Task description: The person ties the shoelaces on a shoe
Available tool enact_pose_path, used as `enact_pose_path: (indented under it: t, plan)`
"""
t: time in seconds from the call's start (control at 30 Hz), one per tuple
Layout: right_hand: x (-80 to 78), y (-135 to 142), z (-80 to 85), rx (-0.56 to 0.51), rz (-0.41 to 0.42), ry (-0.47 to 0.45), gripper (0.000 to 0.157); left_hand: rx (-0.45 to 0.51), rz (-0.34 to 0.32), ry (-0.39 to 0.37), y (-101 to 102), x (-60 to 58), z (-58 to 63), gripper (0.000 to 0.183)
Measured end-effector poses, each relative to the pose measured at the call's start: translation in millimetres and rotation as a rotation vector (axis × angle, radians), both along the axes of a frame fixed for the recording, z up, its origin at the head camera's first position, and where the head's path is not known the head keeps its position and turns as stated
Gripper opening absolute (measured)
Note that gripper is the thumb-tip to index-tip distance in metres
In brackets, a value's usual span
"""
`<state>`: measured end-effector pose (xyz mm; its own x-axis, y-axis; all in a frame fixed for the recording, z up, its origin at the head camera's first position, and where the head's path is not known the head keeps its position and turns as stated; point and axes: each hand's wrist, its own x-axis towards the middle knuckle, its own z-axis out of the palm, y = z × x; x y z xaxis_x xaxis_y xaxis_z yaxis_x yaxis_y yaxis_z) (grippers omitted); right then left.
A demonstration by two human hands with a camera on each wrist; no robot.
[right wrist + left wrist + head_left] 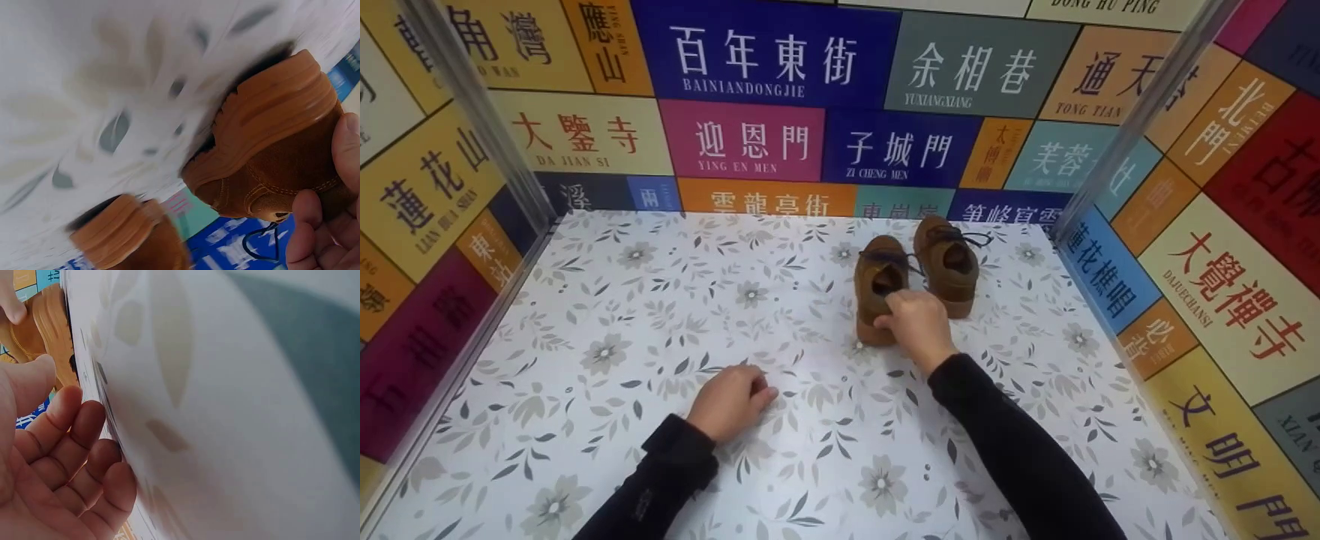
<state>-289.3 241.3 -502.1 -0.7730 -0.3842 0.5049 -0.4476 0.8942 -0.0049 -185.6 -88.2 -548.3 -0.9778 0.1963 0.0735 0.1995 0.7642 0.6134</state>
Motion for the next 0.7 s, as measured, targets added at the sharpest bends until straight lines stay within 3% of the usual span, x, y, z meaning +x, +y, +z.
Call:
enact_pose_path:
  t: [0.13,0.27,0.37,0.47,0.63,0.7]
  plan:
    - [-30.1,19.3,2.9,-0.051,-0.166,-0.075,0.036,-0.002,-0.009,-0.004,1.6,1.3,0.6,0.023]
    - [-40.4,29.4,6.2,-0.083,-0.219,-0.183,0.037,-0.002,-0.007,-0.018,2.0,-0.2,0.9,0.023]
    - [-35.6,32.5,7.7,-0.112,-0.198,-0.274,0.055,0.005,-0.005,-0.031,1.1,-1.5,1.0,0.023]
    - [-24.9,39.0,7.6,-0.170,-0.192,-0.280,0.070,0.014,0.003,-0.041,-2.1,-3.7,1.1,0.023]
    - [-7.4,68.0,10.2,-0.276,-0.257,-0.185,0.068,0.021,0.065,-0.021,-17.8,-14.4,9.0,0.018]
    - [-1.9,86.0,9.6,-0.293,-0.307,-0.182,0.068,0.017,0.100,0.025,-29.3,-21.1,13.9,0.019]
